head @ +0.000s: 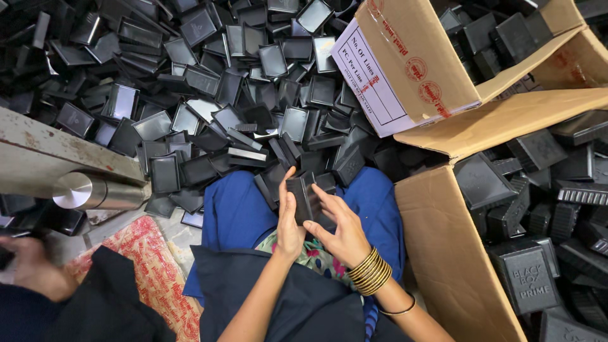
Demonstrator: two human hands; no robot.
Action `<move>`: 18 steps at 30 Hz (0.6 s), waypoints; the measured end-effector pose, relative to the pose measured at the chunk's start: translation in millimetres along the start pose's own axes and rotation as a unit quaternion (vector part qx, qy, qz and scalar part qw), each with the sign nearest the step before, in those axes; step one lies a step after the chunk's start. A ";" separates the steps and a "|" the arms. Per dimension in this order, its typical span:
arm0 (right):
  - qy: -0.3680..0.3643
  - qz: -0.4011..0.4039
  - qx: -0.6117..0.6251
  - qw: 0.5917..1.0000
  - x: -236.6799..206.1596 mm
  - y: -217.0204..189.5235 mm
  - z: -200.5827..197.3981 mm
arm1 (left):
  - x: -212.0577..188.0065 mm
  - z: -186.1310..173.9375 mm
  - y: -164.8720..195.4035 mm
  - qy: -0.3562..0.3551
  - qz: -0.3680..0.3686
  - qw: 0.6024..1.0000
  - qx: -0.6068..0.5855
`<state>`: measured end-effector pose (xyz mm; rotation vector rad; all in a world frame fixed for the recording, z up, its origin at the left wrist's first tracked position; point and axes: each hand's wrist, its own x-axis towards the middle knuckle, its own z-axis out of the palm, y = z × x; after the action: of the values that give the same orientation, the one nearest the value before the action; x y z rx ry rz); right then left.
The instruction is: The person sits on the floor and repeatedly picks up small black plastic parts, snaps them together, and places the assembled units into a cardboard box. The process continues with many identical parts handled one at a time.
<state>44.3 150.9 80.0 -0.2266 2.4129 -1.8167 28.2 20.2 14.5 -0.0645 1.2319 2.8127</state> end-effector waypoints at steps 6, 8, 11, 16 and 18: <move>-0.004 0.004 -0.031 1.000 -2.6 9.8 1.5 | 0.8 -2.5 1.4 -0.015 0.006 1.000 0.014; -0.012 -0.025 -0.078 0.997 -2.2 14.6 1.1 | -0.2 -0.8 2.1 -0.021 0.012 0.999 0.023; -0.043 -0.007 -0.025 0.999 2.6 21.7 -1.2 | -2.8 2.7 2.3 -0.026 0.015 1.000 0.007; 0.030 0.074 0.104 0.991 8.6 22.1 -6.4 | 2.3 0.0 7.9 0.006 0.045 0.999 -0.012; 0.067 0.053 -0.114 0.990 1.9 16.4 -12.4 | 7.8 -5.6 14.1 0.017 0.122 0.989 0.084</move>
<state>39.4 166.6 67.6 0.0062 2.6686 -1.5590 19.3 6.9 20.5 0.0515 1.5784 2.9034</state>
